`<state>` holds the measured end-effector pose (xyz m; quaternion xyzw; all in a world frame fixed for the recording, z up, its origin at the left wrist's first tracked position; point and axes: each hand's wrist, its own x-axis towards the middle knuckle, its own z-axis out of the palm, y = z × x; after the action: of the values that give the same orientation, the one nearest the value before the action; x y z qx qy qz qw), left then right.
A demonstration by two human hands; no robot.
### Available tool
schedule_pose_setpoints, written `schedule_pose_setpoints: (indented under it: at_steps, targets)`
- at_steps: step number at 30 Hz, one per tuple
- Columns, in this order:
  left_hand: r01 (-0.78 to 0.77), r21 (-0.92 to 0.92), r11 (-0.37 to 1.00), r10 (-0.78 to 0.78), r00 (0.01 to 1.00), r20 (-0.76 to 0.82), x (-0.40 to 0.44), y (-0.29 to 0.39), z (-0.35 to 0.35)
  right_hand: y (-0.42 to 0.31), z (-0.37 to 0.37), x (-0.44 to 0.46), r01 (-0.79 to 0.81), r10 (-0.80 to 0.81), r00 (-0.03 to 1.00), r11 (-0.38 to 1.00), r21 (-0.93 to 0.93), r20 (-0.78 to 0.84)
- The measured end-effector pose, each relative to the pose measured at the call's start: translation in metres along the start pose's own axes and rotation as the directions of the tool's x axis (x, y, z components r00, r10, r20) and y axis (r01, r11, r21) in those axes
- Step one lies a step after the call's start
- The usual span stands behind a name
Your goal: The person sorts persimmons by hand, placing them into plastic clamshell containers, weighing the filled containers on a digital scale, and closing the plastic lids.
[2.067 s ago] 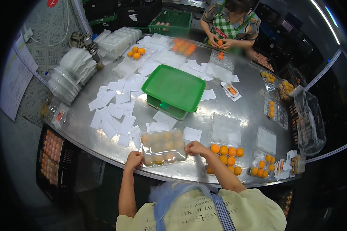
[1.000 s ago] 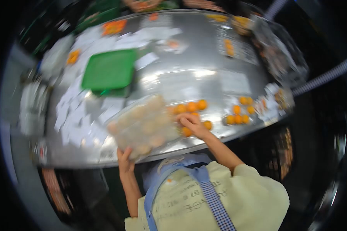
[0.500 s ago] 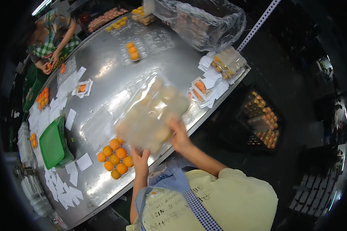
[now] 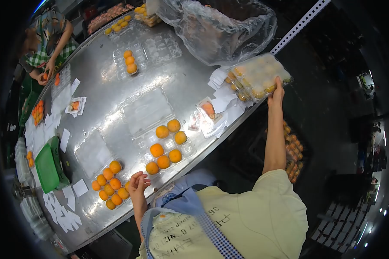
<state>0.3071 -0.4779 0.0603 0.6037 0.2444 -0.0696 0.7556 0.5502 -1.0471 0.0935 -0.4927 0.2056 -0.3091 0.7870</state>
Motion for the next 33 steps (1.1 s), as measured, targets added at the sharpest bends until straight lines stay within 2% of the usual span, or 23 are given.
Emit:
schedule_pose_setpoints:
  at_steps: [5,8,11,14,17,20,23,26,27,28,29,30,31,32,33]
  targets:
    - [0.008,-0.013,1.000,-0.008,0.999,-0.051,0.006,0.005,0.002,0.027,-0.018,0.059,-0.176,0.175,0.984,0.983,-0.052,-0.014]
    - [0.035,-0.015,0.999,-0.036,0.997,-0.074,0.006,0.005,0.002,0.047,-0.030,0.071,-0.207,0.191,0.977,0.955,-0.212,-0.095]
    - [0.055,-0.054,0.997,-0.060,0.994,-0.089,0.006,-0.003,0.001,0.055,-0.035,0.080,-0.113,0.079,0.989,0.947,-0.302,-0.122]
    - [0.091,-0.028,0.995,-0.094,0.990,-0.109,0.007,-0.002,0.006,0.059,-0.023,0.080,-0.041,-0.024,0.975,0.959,-0.280,-0.223]
    - [0.100,-0.012,0.995,-0.100,0.993,-0.067,0.008,0.001,0.010,0.046,0.003,0.068,-0.106,0.026,0.955,0.960,-0.258,-0.294]
    - [0.096,-0.011,0.995,-0.096,0.994,-0.049,0.006,0.005,0.013,0.062,-0.004,0.079,-0.104,-0.028,0.947,0.915,-0.390,-0.319]
    - [0.077,-0.026,0.997,-0.078,0.995,-0.054,0.002,0.001,0.006,0.067,-0.020,0.087,-0.111,0.004,0.967,0.906,-0.409,-0.254]
    - [0.053,-0.044,0.998,-0.056,0.994,-0.090,0.001,-0.009,0.000,0.071,-0.050,0.122,-0.128,-0.093,0.970,0.594,-0.794,-0.226]
    - [0.052,-0.048,0.997,-0.058,0.989,-0.135,-0.004,-0.012,-0.006,0.053,-0.043,0.117,-0.198,-0.027,0.977,0.248,-0.948,-0.211]
    - [0.062,-0.050,0.997,-0.069,0.987,-0.146,-0.007,-0.014,-0.012,0.038,-0.037,0.104,-0.226,0.091,0.973,0.157,-0.961,-0.214]
    - [0.070,-0.050,0.996,-0.077,0.984,-0.161,-0.006,-0.014,-0.015,0.031,-0.045,0.101,-0.126,0.044,0.991,-0.001,-0.992,-0.126]
    - [0.044,-0.049,0.998,-0.051,0.985,-0.163,-0.007,-0.014,-0.020,0.021,-0.041,0.090,-0.096,-0.037,0.995,-0.129,-0.987,-0.092]
    - [0.019,-0.045,0.999,-0.026,0.986,-0.162,-0.010,-0.016,-0.026,0.020,-0.043,0.092,-0.181,-0.151,0.977,-0.218,-0.959,-0.150]
    - [0.007,-0.069,0.998,-0.020,0.982,-0.190,-0.013,-0.018,-0.032,-0.007,0.003,0.030,-0.192,-0.164,0.974,-0.226,-0.955,-0.157]
    - [-0.012,-0.092,0.996,-0.008,0.977,-0.212,-0.016,-0.020,-0.039,-0.010,0.009,0.001,-0.040,-0.258,0.966,-0.162,-0.986,0.003]
